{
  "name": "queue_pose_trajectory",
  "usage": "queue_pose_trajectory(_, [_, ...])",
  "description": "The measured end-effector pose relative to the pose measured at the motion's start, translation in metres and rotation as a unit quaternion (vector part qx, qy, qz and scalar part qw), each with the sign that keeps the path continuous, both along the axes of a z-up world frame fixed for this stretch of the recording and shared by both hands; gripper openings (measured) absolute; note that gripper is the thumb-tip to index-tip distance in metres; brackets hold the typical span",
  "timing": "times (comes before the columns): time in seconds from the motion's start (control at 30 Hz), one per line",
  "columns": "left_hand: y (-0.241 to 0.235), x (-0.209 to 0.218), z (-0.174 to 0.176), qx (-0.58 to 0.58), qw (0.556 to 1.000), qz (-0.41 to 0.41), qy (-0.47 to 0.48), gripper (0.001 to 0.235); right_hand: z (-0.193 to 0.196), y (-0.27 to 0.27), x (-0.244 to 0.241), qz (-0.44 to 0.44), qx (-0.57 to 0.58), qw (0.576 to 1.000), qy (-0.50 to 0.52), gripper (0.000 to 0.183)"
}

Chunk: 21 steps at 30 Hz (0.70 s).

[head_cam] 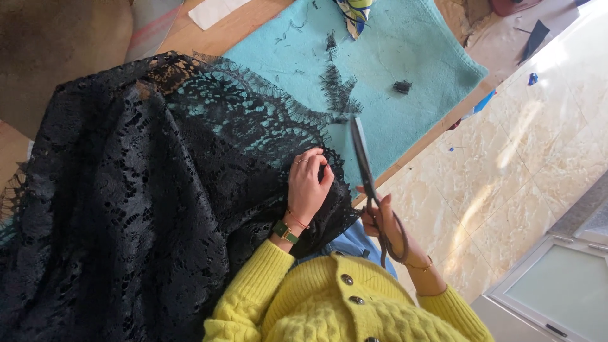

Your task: Cutting the edge of a black lace fabric piece using large fabric scissors on a workbench.

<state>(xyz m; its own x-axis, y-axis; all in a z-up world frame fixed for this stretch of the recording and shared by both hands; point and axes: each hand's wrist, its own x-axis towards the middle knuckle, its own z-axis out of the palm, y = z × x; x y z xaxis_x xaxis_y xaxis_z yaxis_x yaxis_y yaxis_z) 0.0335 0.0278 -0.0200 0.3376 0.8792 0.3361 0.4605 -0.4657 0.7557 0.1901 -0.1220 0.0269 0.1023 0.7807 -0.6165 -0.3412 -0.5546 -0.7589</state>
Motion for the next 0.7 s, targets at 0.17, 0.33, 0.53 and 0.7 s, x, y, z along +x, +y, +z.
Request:
queue_pose_trajectory(0.17, [-0.004, 0.000, -0.003, -0.014, 1.000, -0.003, 0.004, 0.012, 0.001, -0.008, 0.025, -0.002, 0.016, 0.999, -0.046, 0.089])
queue_pose_trajectory(0.33, [-0.009, 0.000, -0.002, 0.006, 0.999, -0.005, 0.041, 0.008, 0.013, -0.021, 0.028, 0.004, 0.019, 0.998, -0.055, 0.087])
queue_pose_trajectory(0.53, [-0.007, -0.002, 0.009, -0.005, 0.999, -0.039, 0.031, 0.004, 0.045, -0.019, 0.017, 0.042, -0.049, 0.998, -0.029, 0.103])
queue_pose_trajectory(0.7, [-0.007, -0.002, 0.006, 0.000, 0.999, -0.046, 0.011, 0.007, 0.051, -0.014, 0.017, 0.151, 0.012, 0.987, -0.052, 0.089])
